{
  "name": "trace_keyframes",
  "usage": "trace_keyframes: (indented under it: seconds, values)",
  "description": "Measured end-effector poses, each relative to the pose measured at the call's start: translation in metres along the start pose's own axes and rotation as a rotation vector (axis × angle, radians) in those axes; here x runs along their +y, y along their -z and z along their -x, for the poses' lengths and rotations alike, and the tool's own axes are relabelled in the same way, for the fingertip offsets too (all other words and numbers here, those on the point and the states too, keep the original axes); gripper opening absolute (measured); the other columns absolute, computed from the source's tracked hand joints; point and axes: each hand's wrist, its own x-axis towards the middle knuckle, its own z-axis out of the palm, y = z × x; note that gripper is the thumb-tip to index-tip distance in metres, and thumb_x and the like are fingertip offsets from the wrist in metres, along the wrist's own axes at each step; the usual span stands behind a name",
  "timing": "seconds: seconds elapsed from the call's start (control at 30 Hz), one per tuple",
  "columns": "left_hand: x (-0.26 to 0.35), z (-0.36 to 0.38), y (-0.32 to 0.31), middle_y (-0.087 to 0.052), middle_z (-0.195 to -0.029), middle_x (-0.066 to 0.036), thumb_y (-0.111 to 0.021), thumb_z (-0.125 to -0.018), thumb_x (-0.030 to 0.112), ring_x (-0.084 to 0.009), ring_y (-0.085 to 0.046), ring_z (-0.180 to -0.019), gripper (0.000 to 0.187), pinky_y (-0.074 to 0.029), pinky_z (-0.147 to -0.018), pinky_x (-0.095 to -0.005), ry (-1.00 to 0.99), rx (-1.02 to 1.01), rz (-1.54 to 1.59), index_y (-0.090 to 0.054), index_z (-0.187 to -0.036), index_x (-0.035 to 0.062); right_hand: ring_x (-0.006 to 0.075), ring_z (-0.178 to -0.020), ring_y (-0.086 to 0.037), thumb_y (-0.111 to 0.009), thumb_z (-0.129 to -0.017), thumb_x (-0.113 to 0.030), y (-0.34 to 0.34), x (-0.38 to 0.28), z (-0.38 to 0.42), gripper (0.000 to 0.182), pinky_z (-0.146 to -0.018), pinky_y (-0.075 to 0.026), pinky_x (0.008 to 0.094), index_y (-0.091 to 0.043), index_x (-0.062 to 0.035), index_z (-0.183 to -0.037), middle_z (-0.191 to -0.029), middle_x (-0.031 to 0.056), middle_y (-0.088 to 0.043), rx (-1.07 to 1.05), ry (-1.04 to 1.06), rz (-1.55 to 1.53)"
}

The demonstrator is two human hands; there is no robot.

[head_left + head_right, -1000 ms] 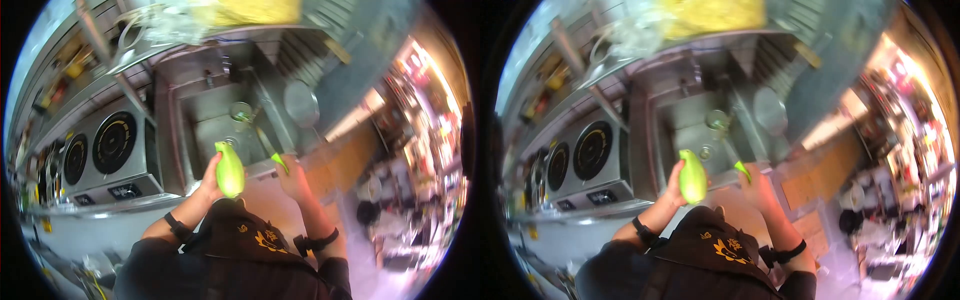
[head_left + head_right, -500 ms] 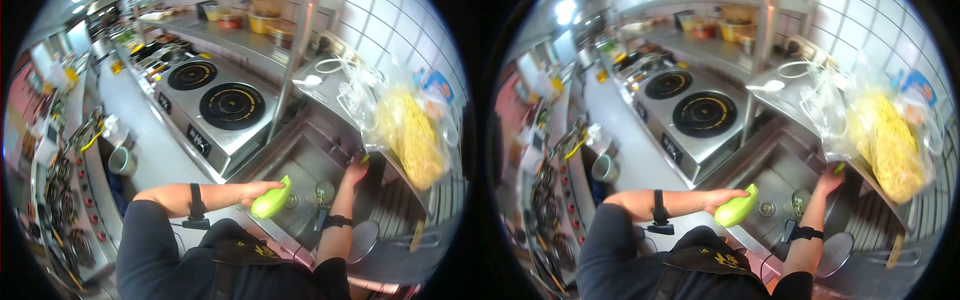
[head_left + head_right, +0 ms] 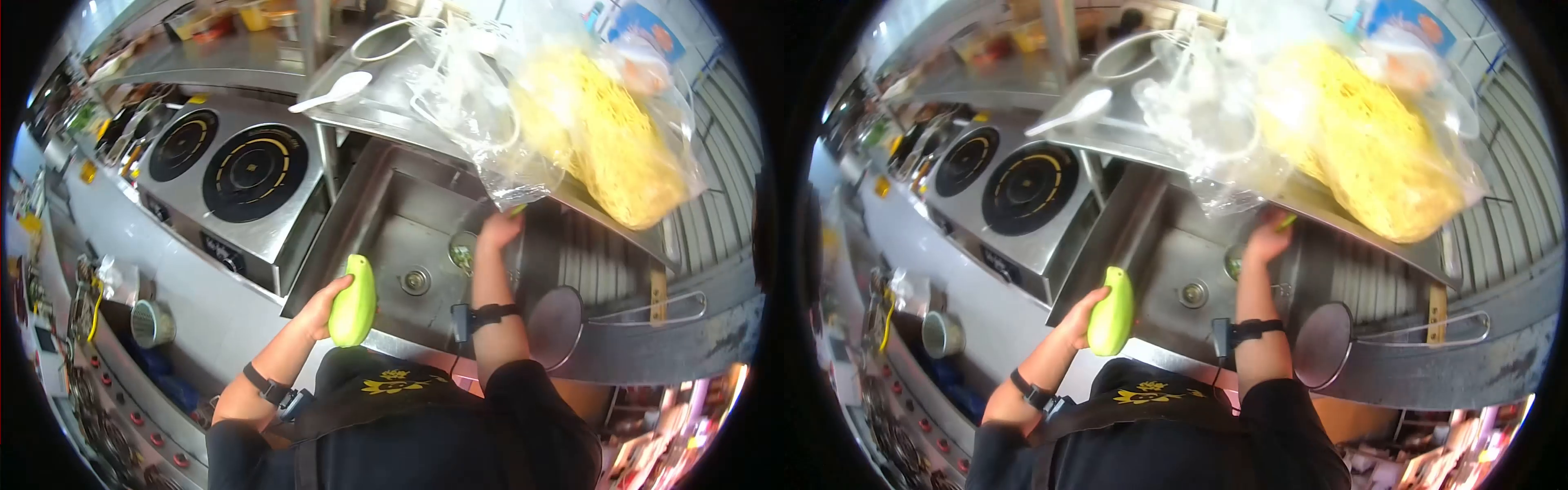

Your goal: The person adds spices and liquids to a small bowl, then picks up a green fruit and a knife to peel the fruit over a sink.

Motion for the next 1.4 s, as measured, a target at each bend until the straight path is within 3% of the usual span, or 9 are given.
trace_keyframes:
  seconds: [0.23,0.37,0.43,0.63,0.97,1.07,1.13,1.17,1.4]
  values:
    - [-0.011,0.001,0.016,-0.061,-0.108,-0.02,-0.05,-0.09,0.045,-0.034,-0.062,-0.099,0.054,-0.051,-0.085,-0.0491,0.026,0.024,-0.089,-0.052,-0.119,-0.0004,0.0213,-0.095,-0.059,-0.047,-0.094,-0.022,-0.027,0.113,-0.019,0.03,-0.077,-0.048,0.033,-0.054,-0.008,-0.119,-0.109,0.0077,-0.061,-0.351,-0.975,-0.768]
    - [-0.02,0.004,0.035,-0.06,-0.109,-0.02,-0.05,-0.089,0.045,-0.0329,-0.06,-0.1,0.055,-0.051,-0.084,-0.0479,0.073,0.051,-0.048,-0.052,-0.118,-0.0019,0.0215,-0.096,-0.054,-0.046,-0.094,-0.029,-0.039,0.09,-0.014,0.028,-0.086,-0.044,0.0369,-0.054,-0.0088,-0.112,-0.104,0.0051,-0.058,-0.435,-1.032,-1.128]
    - [-0.021,0.008,0.037,-0.06,-0.109,-0.02,-0.05,-0.089,0.045,-0.0328,-0.06,-0.1,0.056,-0.051,-0.084,-0.0473,0.067,0.076,-0.041,-0.052,-0.118,-0.0023,0.017,-0.071,-0.052,-0.044,-0.096,-0.03,-0.032,0.067,-0.005,0.023,-0.077,-0.046,0.0343,-0.053,-0.0091,-0.099,-0.08,0.0026,-0.052,-0.402,-1.157,-0.734]
    - [-0.018,0.01,0.04,-0.06,-0.108,-0.02,-0.049,-0.089,0.046,-0.0331,-0.061,-0.099,0.057,-0.051,-0.084,-0.0452,0.008,0.065,-0.024,-0.052,-0.118,-0.0025,0.0084,-0.045,-0.031,-0.045,-0.098,-0.03,0.018,0.068,0.001,0.025,-0.043,-0.032,0.0243,-0.05,-0.0061,-0.091,-0.063,-0.002,-0.035,-0.599,-1.482,-0.858]
    - [-0.016,-0.017,0.032,-0.06,-0.104,-0.018,-0.047,-0.09,0.047,-0.034,-0.06,-0.096,0.056,-0.05,-0.085,-0.046,0.031,0.035,0.032,-0.052,-0.117,-0.001,0.004,-0.045,-0.03,-0.041,-0.1,-0.036,0.042,0.025,0.015,0.034,-0.037,-0.024,0.0196,-0.053,-0.0048,-0.096,-0.063,-0.0043,-0.035,-0.701,-1.321,-0.374]
    - [-0.017,-0.026,0.028,-0.06,-0.104,-0.018,-0.047,-0.09,0.047,-0.0338,-0.06,-0.097,0.055,-0.05,-0.086,-0.047,0.038,0.046,0.113,-0.053,-0.116,-0.0007,0.0171,-0.054,-0.054,-0.049,-0.095,-0.035,0.043,0.041,0.016,0.035,-0.044,-0.042,0.0307,-0.06,-0.0016,-0.091,-0.069,0.007,-0.056,-0.754,-0.955,0.147]
    - [-0.016,-0.031,0.025,-0.06,-0.104,-0.018,-0.048,-0.09,0.047,-0.0338,-0.06,-0.097,0.054,-0.05,-0.086,-0.0474,0.043,0.031,0.152,-0.053,-0.116,-0.0009,0.0334,-0.081,-0.065,-0.053,-0.09,-0.033,0.042,0.022,0.02,0.034,-0.068,-0.051,0.0435,-0.065,-0.0018,-0.096,-0.086,0.0186,-0.066,-0.693,-0.042,0.938]
    - [-0.015,-0.033,0.023,-0.06,-0.103,-0.018,-0.049,-0.089,0.046,-0.0338,-0.06,-0.097,0.054,-0.05,-0.086,-0.0478,0.041,0.019,0.193,-0.053,-0.115,-0.001,0.0405,-0.102,-0.059,-0.055,-0.088,-0.031,0.039,0.006,0.015,0.034,-0.088,-0.046,0.0473,-0.064,-0.0029,-0.105,-0.103,0.0237,-0.063,-0.706,-0.209,0.979]
    - [-0.007,-0.08,0.011,-0.061,-0.101,-0.016,-0.054,-0.088,0.042,-0.0333,-0.061,-0.091,0.047,-0.052,-0.083,-0.0497,0.053,-0.043,0.108,-0.054,-0.113,0.0023,0.039,-0.092,-0.063,-0.062,-0.085,-0.032,0.065,-0.008,0.021,0.032,-0.079,-0.048,0.0467,-0.066,-0.0057,-0.101,-0.094,0.0214,-0.066,-0.675,-0.182,0.901]
